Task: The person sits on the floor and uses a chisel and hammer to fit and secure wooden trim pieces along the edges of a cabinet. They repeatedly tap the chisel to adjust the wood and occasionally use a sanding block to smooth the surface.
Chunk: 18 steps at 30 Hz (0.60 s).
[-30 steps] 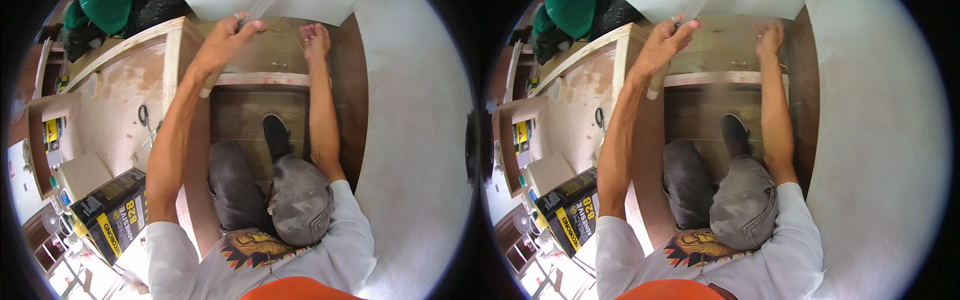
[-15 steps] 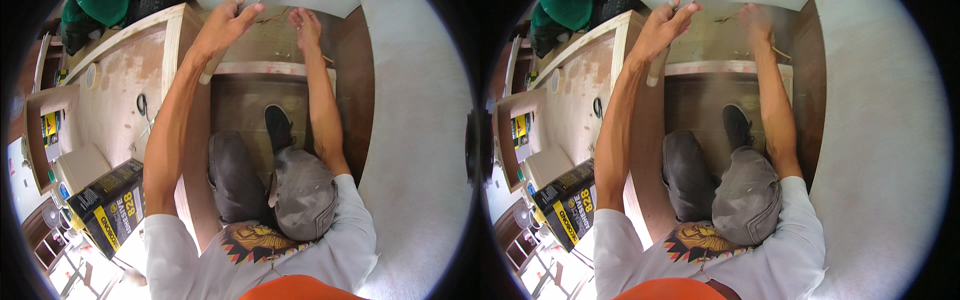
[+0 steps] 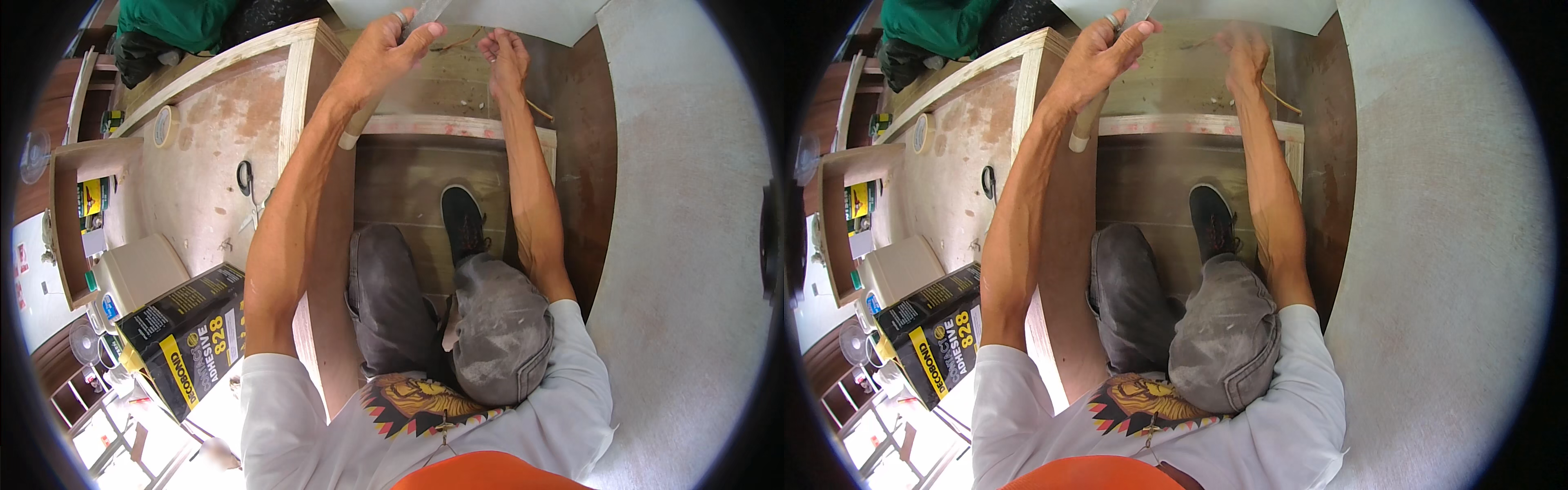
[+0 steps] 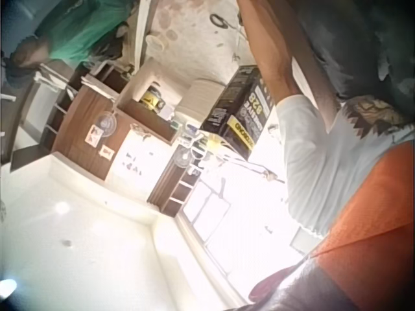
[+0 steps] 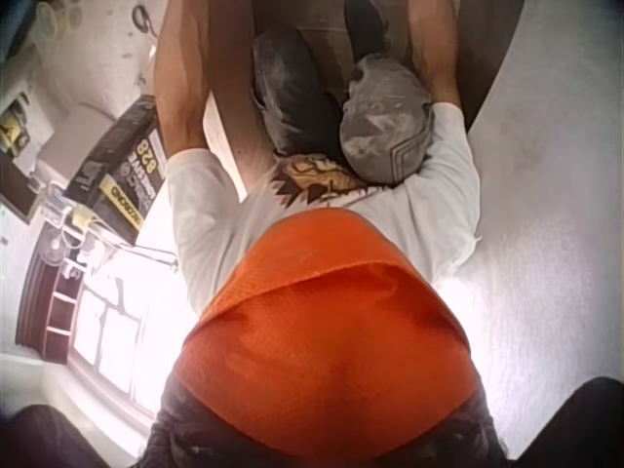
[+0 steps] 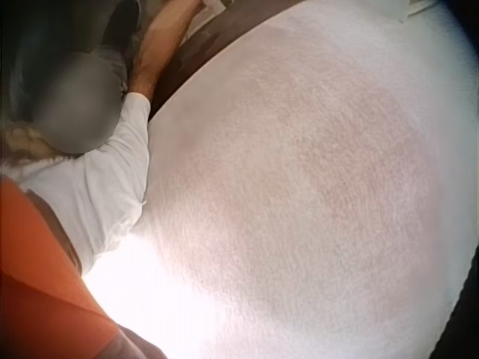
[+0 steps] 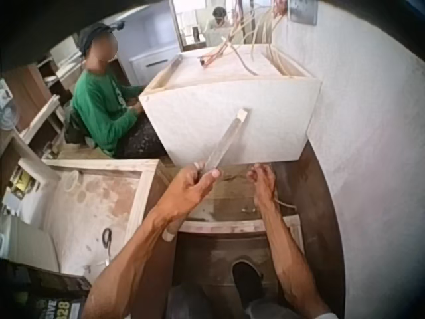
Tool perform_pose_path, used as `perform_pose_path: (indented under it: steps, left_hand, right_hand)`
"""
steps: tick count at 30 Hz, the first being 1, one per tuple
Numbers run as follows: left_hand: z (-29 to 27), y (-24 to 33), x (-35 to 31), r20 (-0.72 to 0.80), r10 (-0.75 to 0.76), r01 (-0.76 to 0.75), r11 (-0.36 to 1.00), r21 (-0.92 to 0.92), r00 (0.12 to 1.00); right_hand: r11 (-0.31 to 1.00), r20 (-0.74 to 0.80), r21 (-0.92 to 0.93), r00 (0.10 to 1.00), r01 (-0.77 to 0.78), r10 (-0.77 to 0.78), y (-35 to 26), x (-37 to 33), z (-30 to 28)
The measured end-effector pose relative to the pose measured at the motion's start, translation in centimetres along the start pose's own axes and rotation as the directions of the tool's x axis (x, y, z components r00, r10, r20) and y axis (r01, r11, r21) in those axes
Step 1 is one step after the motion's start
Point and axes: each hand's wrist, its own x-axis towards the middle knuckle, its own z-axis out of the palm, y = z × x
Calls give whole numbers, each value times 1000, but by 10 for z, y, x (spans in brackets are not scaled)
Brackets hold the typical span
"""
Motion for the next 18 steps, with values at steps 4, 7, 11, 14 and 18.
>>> perform_pose_path:
  steps: [4,7,11,14,18]
  left_hand:
    - [1,-5,1,6,-2,2,999,38,1000]
    - [3,0,-1,4,10,-10,1000,13,1000]
    - [0,-2,-1,4,25,-25,1000,-4,1000]
    - [1,-4,0,0,26,-26,1000,5,1000]
    - [3,-4,1,7,0,0,1000,15,1000]
  right_hand:
    - [999,0,-39,1000,0,0,-3,1,-2]
    - [999,-14,-12,999,-37,36,-4,2,-3]
    - [993,-74,40,991,-109,111,-4,-10,-2]
    - [986,-90,46,983,-159,162,-2,-11,-11]
    - [998,-36,-43,998,-46,44,-2,-11,-4]
